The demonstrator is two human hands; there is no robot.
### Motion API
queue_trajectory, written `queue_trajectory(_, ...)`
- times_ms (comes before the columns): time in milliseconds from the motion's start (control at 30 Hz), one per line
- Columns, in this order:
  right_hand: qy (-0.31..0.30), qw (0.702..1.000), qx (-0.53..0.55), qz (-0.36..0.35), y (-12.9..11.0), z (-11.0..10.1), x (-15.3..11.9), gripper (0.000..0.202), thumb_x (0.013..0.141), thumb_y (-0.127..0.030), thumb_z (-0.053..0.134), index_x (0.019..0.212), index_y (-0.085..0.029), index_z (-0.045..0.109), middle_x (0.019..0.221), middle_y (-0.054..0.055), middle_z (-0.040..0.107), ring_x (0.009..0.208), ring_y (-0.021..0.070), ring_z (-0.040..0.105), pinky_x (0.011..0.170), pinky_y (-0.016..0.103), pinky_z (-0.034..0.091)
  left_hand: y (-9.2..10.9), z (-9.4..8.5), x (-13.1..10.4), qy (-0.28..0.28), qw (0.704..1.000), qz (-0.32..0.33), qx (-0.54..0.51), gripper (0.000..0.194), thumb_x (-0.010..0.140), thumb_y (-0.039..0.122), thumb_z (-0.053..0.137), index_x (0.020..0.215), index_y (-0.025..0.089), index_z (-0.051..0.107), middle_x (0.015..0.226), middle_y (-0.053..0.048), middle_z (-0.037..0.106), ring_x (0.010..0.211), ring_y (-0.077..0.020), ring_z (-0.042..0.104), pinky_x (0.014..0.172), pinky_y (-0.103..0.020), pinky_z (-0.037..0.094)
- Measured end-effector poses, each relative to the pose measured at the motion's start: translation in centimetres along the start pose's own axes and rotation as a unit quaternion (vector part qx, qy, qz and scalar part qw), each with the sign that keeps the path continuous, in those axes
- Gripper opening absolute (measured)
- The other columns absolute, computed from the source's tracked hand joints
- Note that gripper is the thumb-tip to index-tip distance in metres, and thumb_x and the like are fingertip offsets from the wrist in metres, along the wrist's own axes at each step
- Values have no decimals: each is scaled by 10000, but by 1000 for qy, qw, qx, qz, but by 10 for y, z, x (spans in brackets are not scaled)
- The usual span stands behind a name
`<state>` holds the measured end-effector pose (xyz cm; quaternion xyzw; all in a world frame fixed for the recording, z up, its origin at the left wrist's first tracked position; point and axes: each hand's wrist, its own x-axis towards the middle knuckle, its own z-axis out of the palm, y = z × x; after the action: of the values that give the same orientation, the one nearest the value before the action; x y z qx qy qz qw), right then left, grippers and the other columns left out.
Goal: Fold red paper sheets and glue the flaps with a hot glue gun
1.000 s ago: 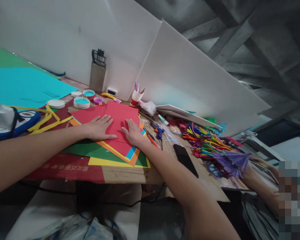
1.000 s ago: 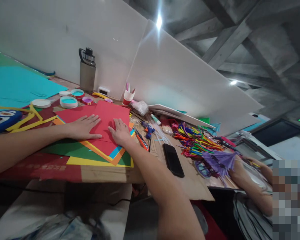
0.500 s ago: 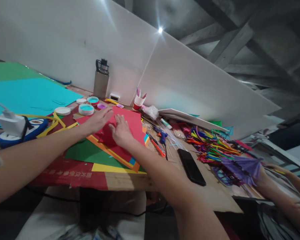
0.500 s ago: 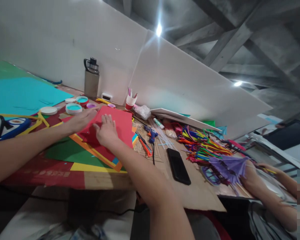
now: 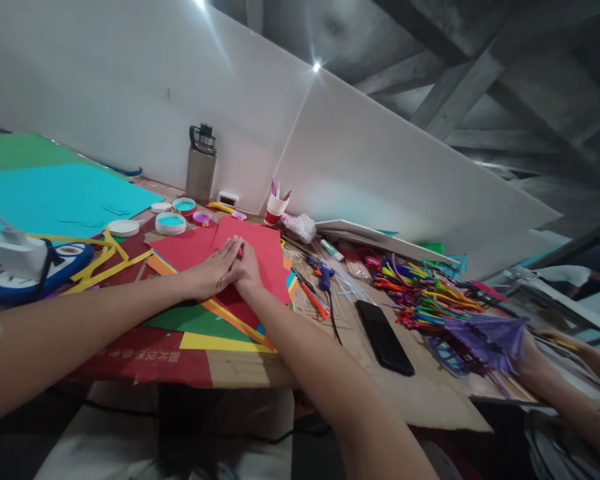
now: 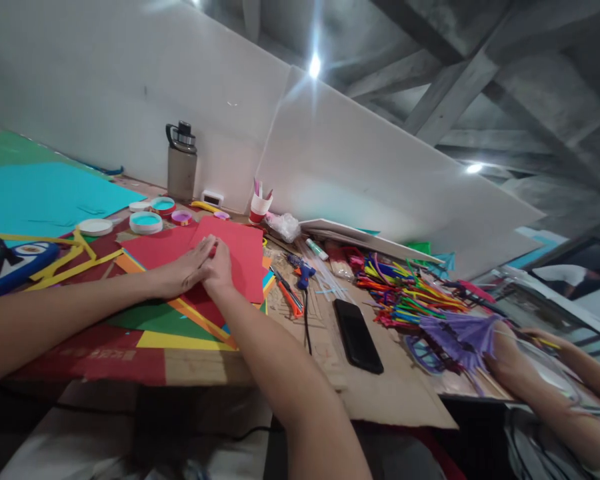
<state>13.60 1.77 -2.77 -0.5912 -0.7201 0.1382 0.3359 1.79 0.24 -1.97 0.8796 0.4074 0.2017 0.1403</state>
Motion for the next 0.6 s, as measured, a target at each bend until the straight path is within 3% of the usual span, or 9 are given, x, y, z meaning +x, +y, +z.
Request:
queue_trajectory(100,-7,999,-27,20,8,-6,-3,475,882,-120,289,1349,-75,364,1373,162,464,1258,164,442,1023,295,362,1,2,-1,-51,996,30,70,902,875,652,206,1480,6,35,1543,-204,70,1432,-264,110,1149,-408,125)
queue_trajectory(233,-42,997,-67,-24,23,-22,-19,465,895,-220,390,1339,-84,422,1440,170,392,1379,226,266,1118,396,197,3,3,-1,-84,989,11,124,932,846,708,212,1474,21,159,1531,-198,159,1425,-285,143,1141,-428,115)
queue_trajectory(333,-80,989,-116,-52,34,-34,-32,560,909,-371,424,1379,-68,388,1486,183,317,1410,280,172,1127,474,110,2,3,-2,-77,988,-1,136,936,823,734,239,1462,51,244,1527,-186,192,1425,-295,140,1137,-442,103)
queue_trajectory(433,-115,973,-193,-57,38,-43,-37,637,939,-492,306,1430,-88,316,1524,154,247,1417,276,149,1123,483,107,1,3,-5,-77,988,-2,136,919,813,737,266,1456,81,284,1524,-178,214,1424,-294,150,1135,-442,90)
queue_trajectory(600,-133,963,-229,-50,38,-44,-35,681,943,-550,191,1455,-108,273,1543,133,197,1423,249,136,1124,470,114,-5,-2,-10,-57,988,-46,133,860,849,677,246,1439,56,318,1517,-191,233,1422,-295,160,1136,-430,97)
